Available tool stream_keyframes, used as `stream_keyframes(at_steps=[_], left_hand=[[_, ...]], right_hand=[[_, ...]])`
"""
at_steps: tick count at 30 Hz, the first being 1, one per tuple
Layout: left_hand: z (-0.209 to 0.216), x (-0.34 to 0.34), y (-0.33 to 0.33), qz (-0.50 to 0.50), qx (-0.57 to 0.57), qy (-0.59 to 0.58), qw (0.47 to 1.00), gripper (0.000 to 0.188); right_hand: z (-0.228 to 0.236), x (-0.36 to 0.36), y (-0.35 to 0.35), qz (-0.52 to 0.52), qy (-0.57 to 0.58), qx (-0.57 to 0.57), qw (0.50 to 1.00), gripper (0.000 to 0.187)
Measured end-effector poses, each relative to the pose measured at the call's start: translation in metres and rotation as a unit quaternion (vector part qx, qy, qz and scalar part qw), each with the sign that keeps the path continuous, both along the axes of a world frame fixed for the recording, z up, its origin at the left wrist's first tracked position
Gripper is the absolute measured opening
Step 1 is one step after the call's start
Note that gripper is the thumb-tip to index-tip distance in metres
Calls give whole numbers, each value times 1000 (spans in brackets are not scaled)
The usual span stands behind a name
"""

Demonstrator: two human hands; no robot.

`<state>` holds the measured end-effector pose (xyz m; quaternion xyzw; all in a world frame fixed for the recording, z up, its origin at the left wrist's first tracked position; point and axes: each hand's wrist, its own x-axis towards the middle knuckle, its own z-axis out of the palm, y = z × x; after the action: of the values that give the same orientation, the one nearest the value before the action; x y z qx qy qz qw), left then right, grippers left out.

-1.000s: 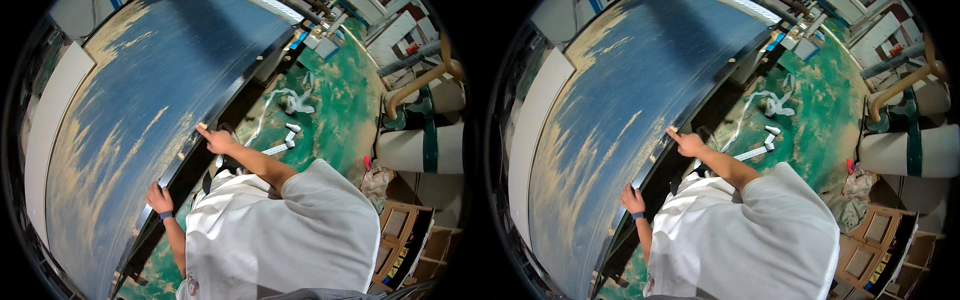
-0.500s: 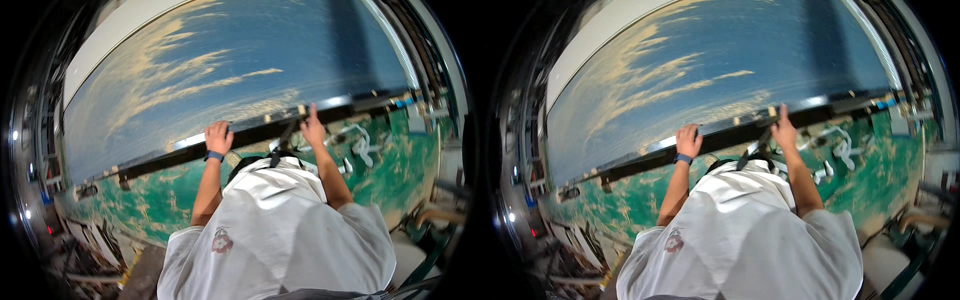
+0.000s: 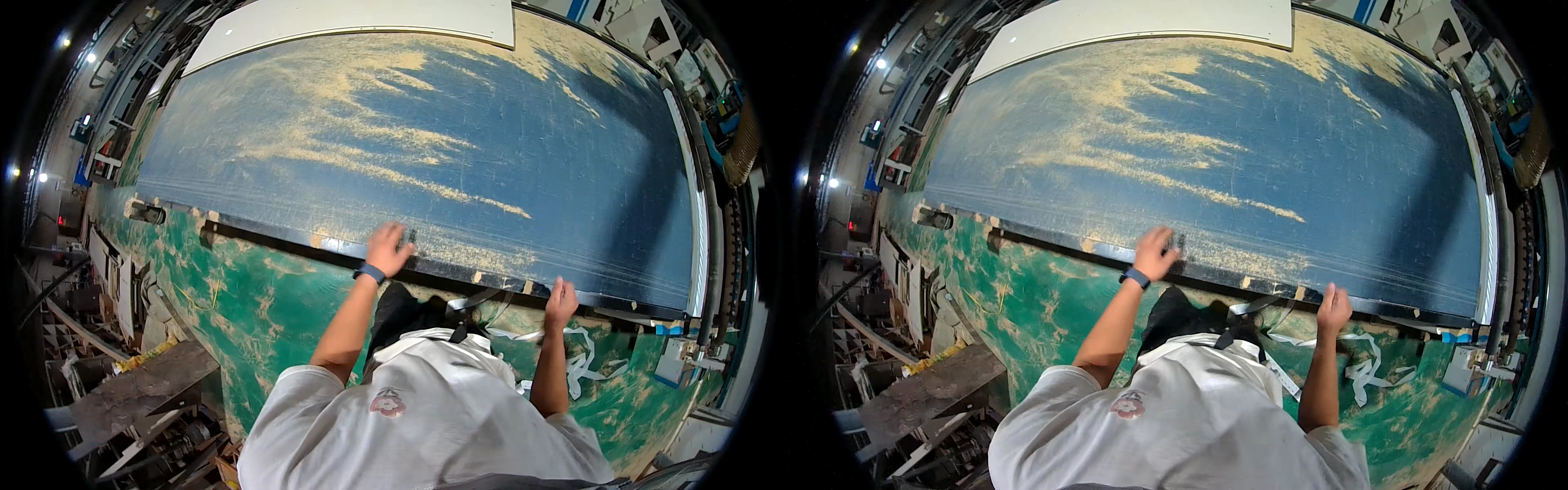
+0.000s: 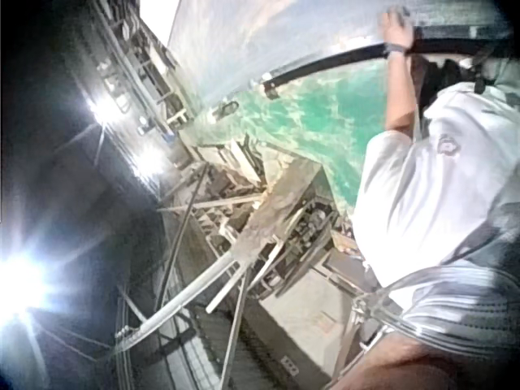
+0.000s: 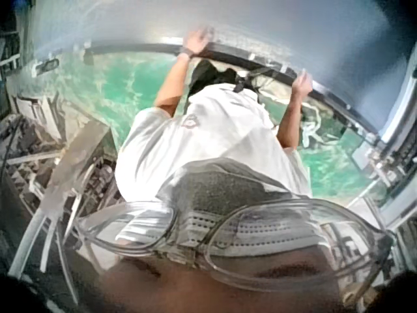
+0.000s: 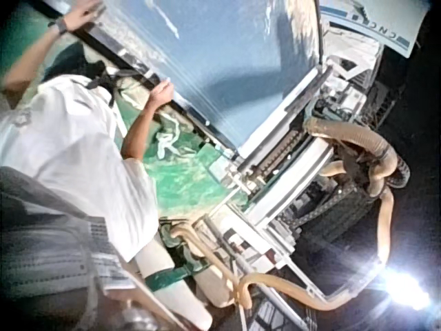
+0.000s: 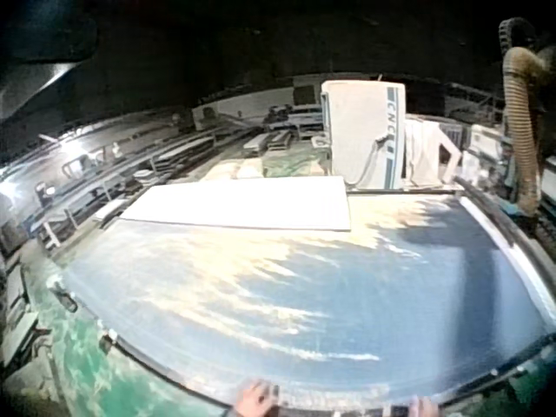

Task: The person walks around a large woodworking machine, uses their hand to smooth saw dust on a blue surface, and then peels adhesive labels from a strip and applies them to a large board on the machine.

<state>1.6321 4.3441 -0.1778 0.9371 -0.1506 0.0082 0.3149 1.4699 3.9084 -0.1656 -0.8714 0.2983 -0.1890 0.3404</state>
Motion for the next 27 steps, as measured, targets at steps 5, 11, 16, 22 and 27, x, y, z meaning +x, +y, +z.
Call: stream_keyframes(at_steps=[5, 11, 16, 22, 27], left_hand=[[-17, 114, 93, 201, 67, -1, 977, 56], [-72, 256, 188, 415, 236, 110, 872, 86], [-60, 443, 209, 343, 251, -2, 905, 94], [-47, 620, 66, 111, 199, 0, 974, 94], [-72, 672, 7, -16, 162, -81, 983, 84]], right_hand=[[2, 108, 0, 111, -20, -82, 990, 25], [-54, 217, 51, 100, 62, -163, 980, 61], [-68, 252, 103, 103, 114, -238, 959, 65], [-69, 263, 109, 97, 165, -261, 946, 65], [-60, 268, 107, 88, 191, -257, 943, 65]])
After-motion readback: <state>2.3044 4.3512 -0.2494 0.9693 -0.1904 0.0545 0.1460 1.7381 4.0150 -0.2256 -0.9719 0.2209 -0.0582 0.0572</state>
